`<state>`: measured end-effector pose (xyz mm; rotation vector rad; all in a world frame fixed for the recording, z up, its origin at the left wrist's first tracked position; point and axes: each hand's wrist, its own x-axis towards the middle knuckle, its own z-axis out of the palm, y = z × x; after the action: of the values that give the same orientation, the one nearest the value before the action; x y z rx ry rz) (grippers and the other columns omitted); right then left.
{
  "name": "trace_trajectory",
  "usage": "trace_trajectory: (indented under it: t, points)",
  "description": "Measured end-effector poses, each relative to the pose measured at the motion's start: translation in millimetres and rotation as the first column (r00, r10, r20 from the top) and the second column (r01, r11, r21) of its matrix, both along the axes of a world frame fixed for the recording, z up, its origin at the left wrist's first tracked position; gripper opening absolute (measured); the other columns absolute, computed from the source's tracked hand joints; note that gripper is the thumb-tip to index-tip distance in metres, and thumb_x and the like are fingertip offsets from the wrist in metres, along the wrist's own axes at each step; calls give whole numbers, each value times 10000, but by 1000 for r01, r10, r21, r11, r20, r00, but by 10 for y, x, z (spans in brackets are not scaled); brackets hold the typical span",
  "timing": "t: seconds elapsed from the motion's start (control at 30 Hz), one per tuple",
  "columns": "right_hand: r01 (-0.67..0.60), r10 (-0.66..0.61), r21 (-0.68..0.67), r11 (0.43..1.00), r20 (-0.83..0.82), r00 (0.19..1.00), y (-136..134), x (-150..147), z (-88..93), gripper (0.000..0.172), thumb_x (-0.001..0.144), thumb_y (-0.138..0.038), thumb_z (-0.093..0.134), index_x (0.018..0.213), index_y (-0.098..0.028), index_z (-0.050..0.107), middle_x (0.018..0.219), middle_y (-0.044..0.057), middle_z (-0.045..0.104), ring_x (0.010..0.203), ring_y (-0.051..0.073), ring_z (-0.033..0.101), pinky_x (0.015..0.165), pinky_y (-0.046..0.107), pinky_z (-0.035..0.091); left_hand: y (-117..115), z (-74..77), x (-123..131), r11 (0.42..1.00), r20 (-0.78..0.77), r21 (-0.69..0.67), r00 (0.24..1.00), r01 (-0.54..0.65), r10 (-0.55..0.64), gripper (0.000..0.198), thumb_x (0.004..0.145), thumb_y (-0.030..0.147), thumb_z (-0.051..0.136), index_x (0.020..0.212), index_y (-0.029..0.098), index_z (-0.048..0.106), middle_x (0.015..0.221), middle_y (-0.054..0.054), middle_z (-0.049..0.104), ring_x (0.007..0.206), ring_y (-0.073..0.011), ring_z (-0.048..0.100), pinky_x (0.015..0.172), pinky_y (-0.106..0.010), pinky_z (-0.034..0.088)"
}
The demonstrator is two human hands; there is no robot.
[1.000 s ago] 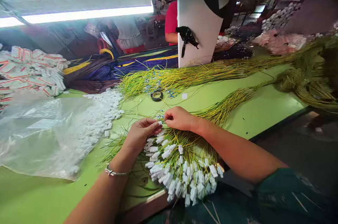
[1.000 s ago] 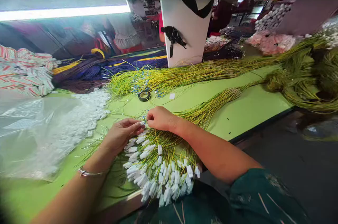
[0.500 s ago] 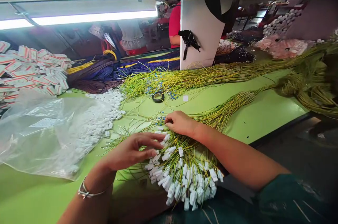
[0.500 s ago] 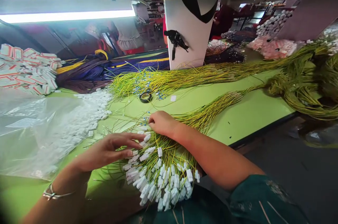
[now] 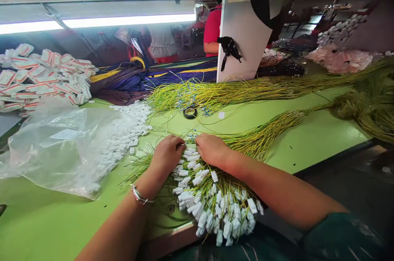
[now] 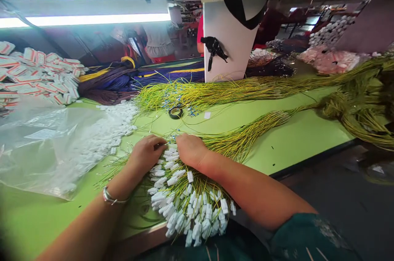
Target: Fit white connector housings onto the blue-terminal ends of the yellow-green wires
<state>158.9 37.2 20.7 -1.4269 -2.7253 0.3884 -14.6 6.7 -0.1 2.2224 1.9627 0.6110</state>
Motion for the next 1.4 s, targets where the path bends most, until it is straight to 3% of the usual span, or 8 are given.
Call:
trace_trajectory:
  t: [0.17,0.4,0.63,0.8,1.0,1.3,1.4]
  points:
    - [53,-53,1,999,-96,994,32,13,-48,200,870,-158,409,968,-126,581,969,123,636,860,202,595,714,293,412,-7,9,-47,999,-119,32,992,-29,32,206,832,231,522,832,183,723,839,-76,652,846,-232,581,746,-330,446]
    - [108,-107,-10,994,-231,967,121,27,-129,164,840,-149,422,883,-139,581,891,96,639,818,165,555,709,265,373,39,-38,-13,996,-71,78,997,45,-40,200,838,201,495,772,200,684,827,-66,602,863,-227,536,748,-333,435]
    - [-31,28,-4,999,-310,950,125,49,-157,195,794,-157,493,941,-158,620,878,54,669,767,145,564,682,240,376,106,-73,-37,999,96,12,995,35,-36,153,815,201,484,704,181,587,774,-63,571,833,-214,532,782,-341,435]
    - [-129,124,-5,992,-249,960,113,20,-145,255,837,-177,464,961,-175,688,935,67,690,866,160,594,769,251,400,123,-46,-29,999,161,-40,987,5,1,155,811,230,487,679,192,559,767,-51,572,816,-202,539,777,-328,438]
    - [-107,105,6,994,-245,964,91,3,-136,289,854,-194,470,1049,-174,683,1003,82,691,926,167,601,829,256,409,116,-43,12,998,124,-28,991,-53,56,160,835,207,451,750,173,583,810,-83,608,826,-222,544,765,-335,426]
    - [-62,55,-21,998,-231,971,81,-25,-107,290,846,-175,481,1043,-179,694,1013,83,698,950,170,606,862,257,414,103,-24,28,995,209,-73,974,-72,86,162,844,206,448,820,182,606,812,-61,657,782,-213,578,712,-320,428]
    - [-58,53,-14,998,-251,967,81,-25,-118,301,837,-168,482,1055,-176,689,1009,81,703,930,169,615,837,247,424,98,-45,10,998,190,-49,981,-33,42,172,831,196,467,826,182,638,836,-69,652,838,-216,581,762,-323,436]
